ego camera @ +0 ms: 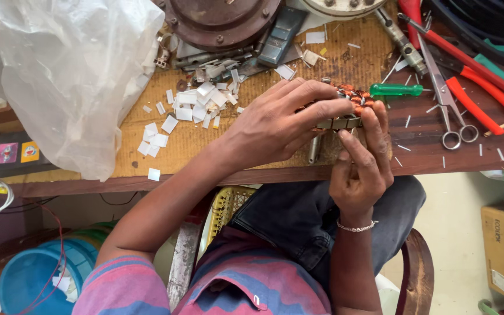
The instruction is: The person inserts small white insulating pieces into the slots of a copper-wound rotor using a green-handled screwdriver and their fingers. They repeatedly pick up insulators from the table, place them into the rotor, and adjust the rotor's position to access different slots.
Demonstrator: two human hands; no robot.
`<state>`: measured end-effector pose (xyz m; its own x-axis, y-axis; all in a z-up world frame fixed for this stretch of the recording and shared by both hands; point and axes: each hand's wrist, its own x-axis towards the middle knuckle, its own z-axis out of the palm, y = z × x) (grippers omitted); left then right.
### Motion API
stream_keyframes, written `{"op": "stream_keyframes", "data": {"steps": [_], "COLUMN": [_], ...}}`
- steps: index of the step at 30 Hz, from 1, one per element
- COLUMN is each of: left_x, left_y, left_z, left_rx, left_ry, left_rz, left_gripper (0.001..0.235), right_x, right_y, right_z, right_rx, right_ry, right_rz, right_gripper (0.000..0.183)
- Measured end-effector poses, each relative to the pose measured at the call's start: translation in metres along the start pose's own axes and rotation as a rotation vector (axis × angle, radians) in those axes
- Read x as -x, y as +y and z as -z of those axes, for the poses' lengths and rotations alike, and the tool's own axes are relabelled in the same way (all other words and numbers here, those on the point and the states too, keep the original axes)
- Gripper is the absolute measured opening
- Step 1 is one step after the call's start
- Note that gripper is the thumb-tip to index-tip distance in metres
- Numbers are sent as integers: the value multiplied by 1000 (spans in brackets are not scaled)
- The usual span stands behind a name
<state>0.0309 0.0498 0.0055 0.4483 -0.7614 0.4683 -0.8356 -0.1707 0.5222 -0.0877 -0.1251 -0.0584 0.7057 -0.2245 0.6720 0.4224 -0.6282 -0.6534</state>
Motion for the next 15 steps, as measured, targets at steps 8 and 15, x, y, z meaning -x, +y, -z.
{"op": "stream_keyframes", "data": {"steps": [8,15], "left_x": [2,2], "left_y": [-4,1], "left_z": [-11,-17], "left_rx": [58,79], "left_ry": [131,156], "left_rz": [22,96], "left_gripper": [60,61], "right_x": [2,-6], "right_y": [3,0], "right_z": [-2,0], "right_rx": [61,44], "right_ry": [6,3], "right_rz": [-9,-17], "right_gripper": [36,36]}}
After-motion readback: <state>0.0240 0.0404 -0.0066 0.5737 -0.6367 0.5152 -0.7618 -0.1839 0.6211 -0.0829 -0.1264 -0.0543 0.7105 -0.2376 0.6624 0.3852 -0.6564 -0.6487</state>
